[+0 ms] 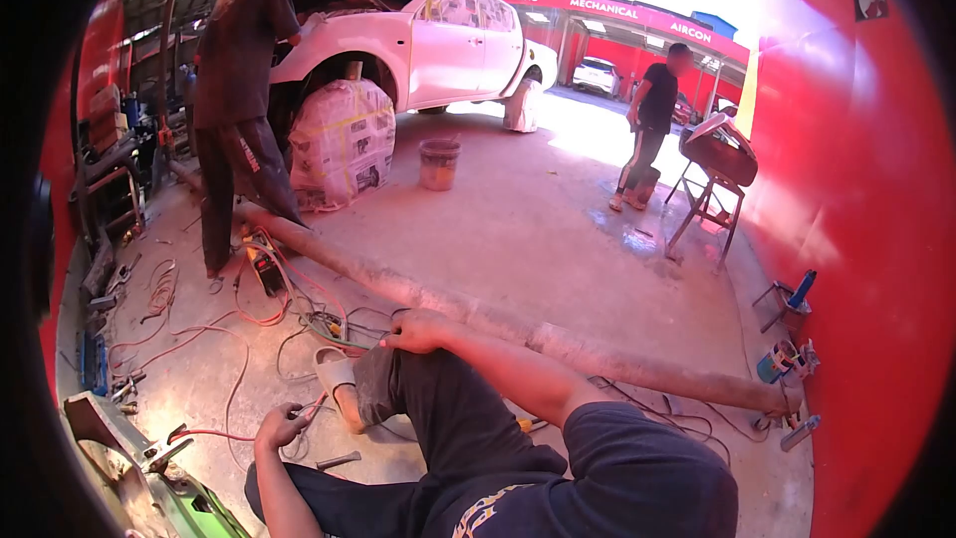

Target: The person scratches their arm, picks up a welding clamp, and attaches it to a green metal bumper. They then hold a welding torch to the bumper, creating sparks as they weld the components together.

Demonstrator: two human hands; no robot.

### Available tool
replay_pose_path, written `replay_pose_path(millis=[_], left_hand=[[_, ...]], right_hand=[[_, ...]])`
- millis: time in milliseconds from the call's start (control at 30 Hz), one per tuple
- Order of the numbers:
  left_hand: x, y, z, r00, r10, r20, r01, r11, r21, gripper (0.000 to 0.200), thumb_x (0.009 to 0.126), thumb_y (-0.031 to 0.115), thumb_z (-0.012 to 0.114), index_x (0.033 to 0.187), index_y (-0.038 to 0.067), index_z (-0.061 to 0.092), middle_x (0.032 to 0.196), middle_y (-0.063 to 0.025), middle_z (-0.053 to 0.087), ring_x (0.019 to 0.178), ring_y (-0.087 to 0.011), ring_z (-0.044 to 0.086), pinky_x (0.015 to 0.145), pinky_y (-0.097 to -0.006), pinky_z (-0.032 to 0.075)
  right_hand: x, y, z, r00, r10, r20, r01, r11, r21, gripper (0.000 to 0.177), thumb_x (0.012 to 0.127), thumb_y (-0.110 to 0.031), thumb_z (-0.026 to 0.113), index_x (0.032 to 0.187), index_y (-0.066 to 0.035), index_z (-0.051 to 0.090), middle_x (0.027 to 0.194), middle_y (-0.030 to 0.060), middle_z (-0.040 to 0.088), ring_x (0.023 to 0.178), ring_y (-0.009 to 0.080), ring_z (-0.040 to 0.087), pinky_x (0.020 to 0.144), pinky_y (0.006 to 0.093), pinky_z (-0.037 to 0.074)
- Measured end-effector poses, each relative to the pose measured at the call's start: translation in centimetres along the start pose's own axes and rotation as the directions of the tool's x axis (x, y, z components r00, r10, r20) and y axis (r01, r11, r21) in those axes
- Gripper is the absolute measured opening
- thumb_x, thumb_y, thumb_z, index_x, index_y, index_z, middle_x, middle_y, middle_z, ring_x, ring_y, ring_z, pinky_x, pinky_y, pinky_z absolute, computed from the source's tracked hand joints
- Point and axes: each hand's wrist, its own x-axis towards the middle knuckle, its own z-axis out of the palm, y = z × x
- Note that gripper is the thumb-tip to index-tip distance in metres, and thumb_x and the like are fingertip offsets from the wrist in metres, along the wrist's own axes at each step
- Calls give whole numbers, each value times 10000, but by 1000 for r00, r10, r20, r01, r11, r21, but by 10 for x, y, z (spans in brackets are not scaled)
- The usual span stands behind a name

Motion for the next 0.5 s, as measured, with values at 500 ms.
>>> replay_pose_path(millis=[500], left_hand=[[-9,5,-7,999,-40,-24,41,998,41,637,816,360,811,1315,-9,667,1126,-236,742,1049,-328,726,931,-405,550]], right_hand=[[-5,-14,1,995,-15,-94,10,998,-54,642,961,-644,522,1148,-69,739,1174,193,715,1156,365,651,991,473,502]])
